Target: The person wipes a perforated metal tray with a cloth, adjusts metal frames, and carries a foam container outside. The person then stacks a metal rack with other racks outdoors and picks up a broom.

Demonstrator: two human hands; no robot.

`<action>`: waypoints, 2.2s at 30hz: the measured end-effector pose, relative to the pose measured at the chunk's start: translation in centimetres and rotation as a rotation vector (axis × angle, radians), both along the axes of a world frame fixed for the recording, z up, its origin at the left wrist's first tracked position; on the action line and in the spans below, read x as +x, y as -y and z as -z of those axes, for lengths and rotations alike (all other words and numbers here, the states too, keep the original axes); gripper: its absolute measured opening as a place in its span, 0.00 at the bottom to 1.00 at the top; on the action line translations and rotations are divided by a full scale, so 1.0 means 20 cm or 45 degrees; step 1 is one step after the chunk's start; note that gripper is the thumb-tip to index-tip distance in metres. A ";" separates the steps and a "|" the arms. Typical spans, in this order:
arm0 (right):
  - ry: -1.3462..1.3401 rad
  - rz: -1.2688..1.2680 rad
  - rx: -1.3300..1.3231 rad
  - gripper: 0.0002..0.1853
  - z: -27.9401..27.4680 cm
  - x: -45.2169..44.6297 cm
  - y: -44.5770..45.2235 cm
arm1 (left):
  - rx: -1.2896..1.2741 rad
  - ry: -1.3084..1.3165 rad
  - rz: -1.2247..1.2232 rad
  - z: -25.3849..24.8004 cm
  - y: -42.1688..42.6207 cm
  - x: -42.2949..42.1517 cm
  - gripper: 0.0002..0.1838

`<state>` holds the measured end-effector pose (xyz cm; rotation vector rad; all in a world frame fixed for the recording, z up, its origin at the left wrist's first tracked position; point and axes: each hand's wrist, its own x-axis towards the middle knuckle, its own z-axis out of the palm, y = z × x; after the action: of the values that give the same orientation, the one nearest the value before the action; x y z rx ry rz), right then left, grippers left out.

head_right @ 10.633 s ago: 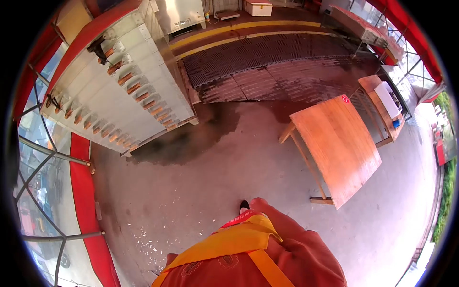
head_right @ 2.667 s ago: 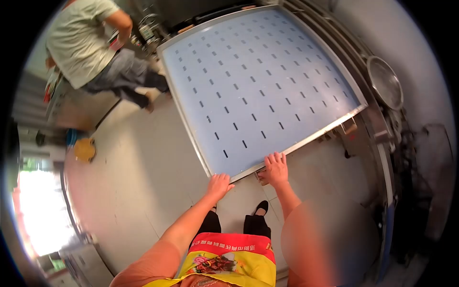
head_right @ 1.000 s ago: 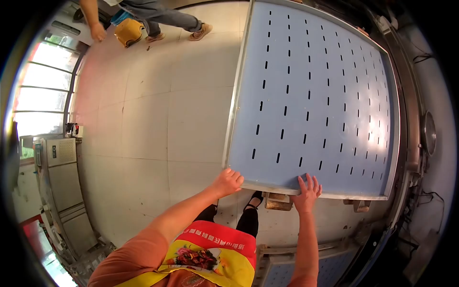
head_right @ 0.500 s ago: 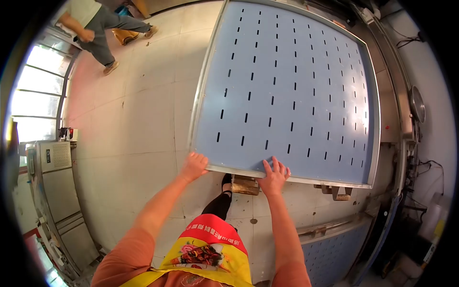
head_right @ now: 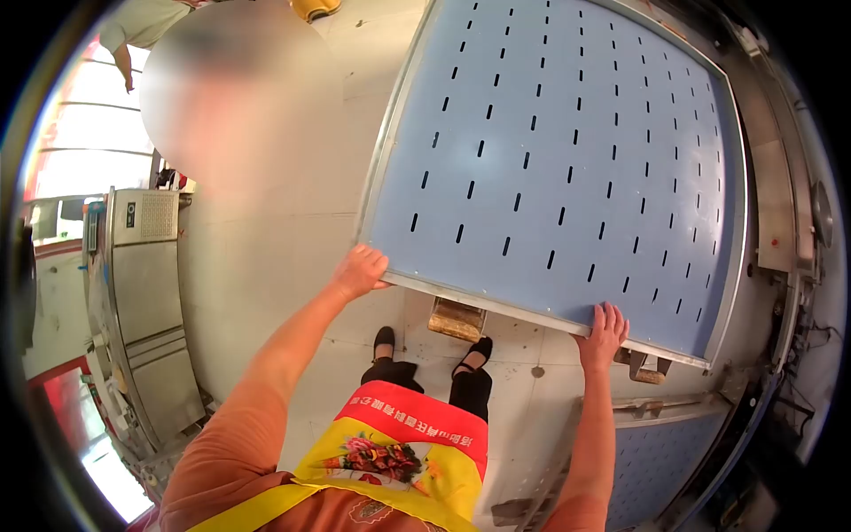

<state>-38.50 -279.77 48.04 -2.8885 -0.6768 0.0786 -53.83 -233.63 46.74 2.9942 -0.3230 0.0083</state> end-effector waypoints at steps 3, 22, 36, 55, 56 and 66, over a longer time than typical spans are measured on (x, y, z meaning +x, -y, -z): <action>-0.080 0.010 -0.019 0.37 -0.02 0.01 0.01 | -0.033 -0.057 -0.004 -0.03 0.01 -0.03 0.23; -0.331 -0.016 -0.085 0.35 -0.13 0.12 0.08 | 0.246 -1.125 -0.256 -0.41 0.29 0.27 0.14; 0.018 0.431 0.042 0.37 0.01 0.99 1.21 | -0.316 -0.371 -0.535 -0.34 1.69 0.55 0.30; -0.370 0.504 0.126 0.37 0.66 1.83 1.99 | -1.575 -0.223 -2.183 -0.17 2.19 0.65 0.43; -0.399 0.504 0.134 0.36 0.62 1.82 1.94 | -1.617 -0.212 -2.298 -0.14 2.19 0.69 0.49; -0.715 0.152 0.371 0.25 0.90 2.47 1.92 | -1.339 0.206 -2.561 -0.17 2.62 1.07 0.57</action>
<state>10.86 -318.22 30.02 -2.4423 -0.3698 0.6815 -32.45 -285.94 50.06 1.1827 1.8626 0.4039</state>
